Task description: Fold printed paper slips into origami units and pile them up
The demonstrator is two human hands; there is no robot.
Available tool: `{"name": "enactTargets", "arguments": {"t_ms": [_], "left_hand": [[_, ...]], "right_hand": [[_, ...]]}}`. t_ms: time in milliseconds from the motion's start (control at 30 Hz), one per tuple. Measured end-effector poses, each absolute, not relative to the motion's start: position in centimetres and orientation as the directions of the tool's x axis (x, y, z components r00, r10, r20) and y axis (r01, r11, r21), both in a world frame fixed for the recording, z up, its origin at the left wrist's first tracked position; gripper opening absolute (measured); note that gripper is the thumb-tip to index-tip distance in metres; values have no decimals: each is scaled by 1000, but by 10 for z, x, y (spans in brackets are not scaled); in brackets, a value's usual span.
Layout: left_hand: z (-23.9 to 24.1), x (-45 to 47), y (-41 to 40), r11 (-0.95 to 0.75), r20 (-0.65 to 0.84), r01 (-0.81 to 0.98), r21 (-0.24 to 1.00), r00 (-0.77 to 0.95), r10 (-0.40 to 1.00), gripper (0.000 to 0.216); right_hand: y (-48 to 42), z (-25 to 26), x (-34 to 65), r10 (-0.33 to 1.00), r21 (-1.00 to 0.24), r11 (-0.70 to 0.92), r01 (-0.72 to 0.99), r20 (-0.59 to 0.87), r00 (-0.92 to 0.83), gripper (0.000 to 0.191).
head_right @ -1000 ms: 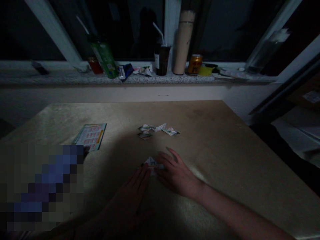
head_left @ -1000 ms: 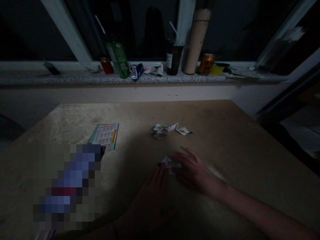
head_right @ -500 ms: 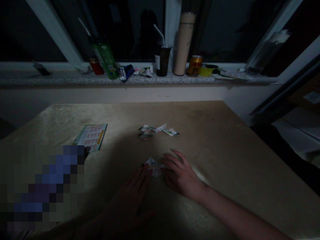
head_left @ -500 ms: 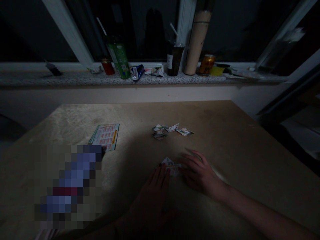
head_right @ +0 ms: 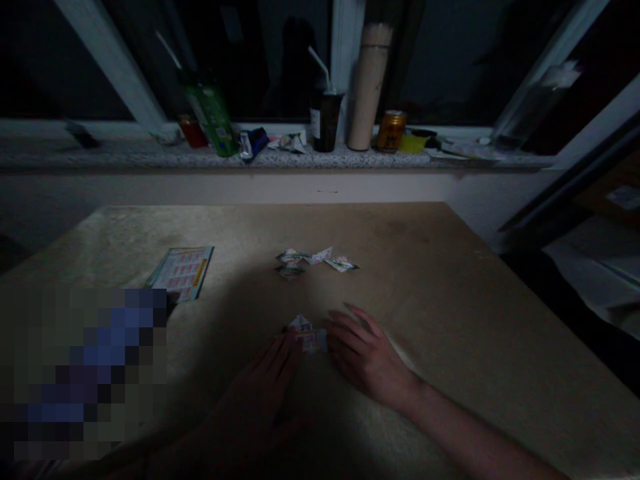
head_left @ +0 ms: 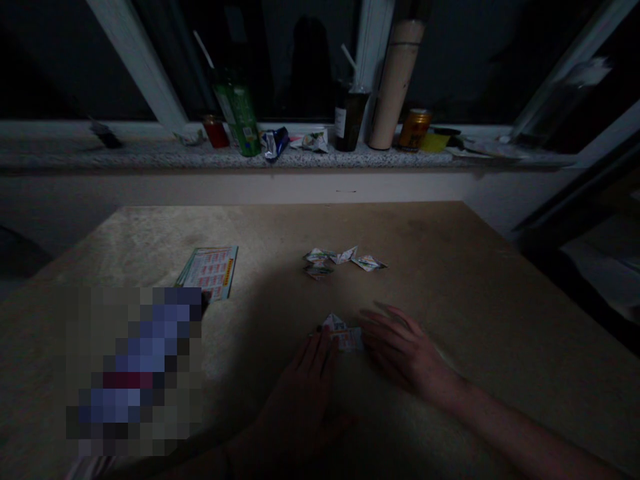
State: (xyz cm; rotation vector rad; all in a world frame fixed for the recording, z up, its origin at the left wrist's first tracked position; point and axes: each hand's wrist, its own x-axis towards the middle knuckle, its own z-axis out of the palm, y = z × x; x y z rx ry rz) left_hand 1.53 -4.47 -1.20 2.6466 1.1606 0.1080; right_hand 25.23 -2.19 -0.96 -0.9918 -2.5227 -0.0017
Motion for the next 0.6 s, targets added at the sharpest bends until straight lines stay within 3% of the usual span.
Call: {"name": "enactTargets", "arguments": {"t_ms": [267, 600], "left_hand": [[-13, 12, -47, -659, -21, 704, 265, 688, 726, 85], [-16, 14, -46, -672, -24, 689, 274, 703, 711, 89]], "right_hand": [[-30, -3, 237, 634, -329, 749, 575, 101, -767, 61], [-38, -13, 222, 736, -315, 669, 673, 154, -660, 49]]}}
